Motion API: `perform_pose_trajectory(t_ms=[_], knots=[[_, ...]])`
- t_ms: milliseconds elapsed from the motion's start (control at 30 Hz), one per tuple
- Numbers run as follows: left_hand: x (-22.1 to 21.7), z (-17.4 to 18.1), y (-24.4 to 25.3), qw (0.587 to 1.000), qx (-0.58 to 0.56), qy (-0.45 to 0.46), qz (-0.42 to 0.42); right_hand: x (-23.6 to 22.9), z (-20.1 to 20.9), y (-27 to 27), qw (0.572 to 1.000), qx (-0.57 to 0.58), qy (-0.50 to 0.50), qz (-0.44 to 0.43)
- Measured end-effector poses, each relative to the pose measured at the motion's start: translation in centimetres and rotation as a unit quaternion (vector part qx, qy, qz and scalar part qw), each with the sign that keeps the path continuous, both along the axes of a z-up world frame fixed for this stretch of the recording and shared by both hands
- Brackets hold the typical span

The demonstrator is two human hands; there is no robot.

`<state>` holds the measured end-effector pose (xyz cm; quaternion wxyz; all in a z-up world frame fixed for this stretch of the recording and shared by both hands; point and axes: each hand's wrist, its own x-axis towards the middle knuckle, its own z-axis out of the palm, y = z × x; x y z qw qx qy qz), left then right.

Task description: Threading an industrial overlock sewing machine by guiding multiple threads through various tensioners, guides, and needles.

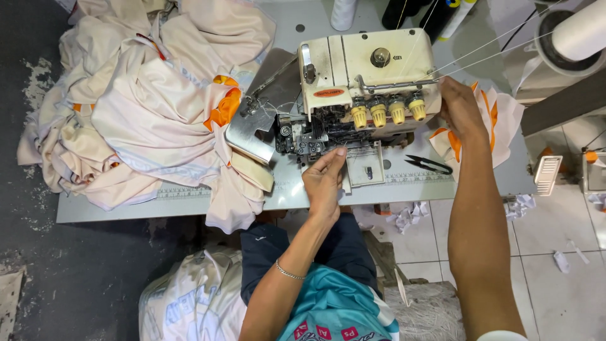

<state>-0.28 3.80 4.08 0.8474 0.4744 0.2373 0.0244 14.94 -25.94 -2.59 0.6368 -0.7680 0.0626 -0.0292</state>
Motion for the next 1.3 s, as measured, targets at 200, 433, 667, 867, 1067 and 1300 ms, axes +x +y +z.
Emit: perform_pose_trajectory(t_ms=[200, 433, 667, 867, 1067, 1300], knots=[[0.1, -1.0, 0.1, 1.000, -0.023, 0.012, -0.013, 1.0, 1.6, 0.7, 0.971, -0.225, 0.069, -0.044], [0.9, -0.4, 0.3, 0.983, -0.171, 0.057, -0.017, -4.7, -0.6, 3.1, 0.873, -0.308, -0.230, -0.300], [-0.2, -0.3, 0.5, 0.990, -0.129, 0.003, -0.048, -15.2, 5.1, 20.9, 0.979, 0.138, -0.099, -0.112], [-0.1, 0.1, 2.7, 0.993, -0.080, -0.025, -0.077, -14.0, 6.3, 21.8, 0.964, 0.234, -0.125, -0.008], [0.1, 0.3, 5.6, 0.983, -0.017, -0.031, -0.179, -14.1, 6.7, 21.3, 0.973, 0.162, -0.160, 0.028], [0.1, 3.8, 7.8, 0.870, 0.427, -0.223, -0.101, -15.2, 8.9, 22.7, 0.948, -0.120, -0.294, -0.030]])
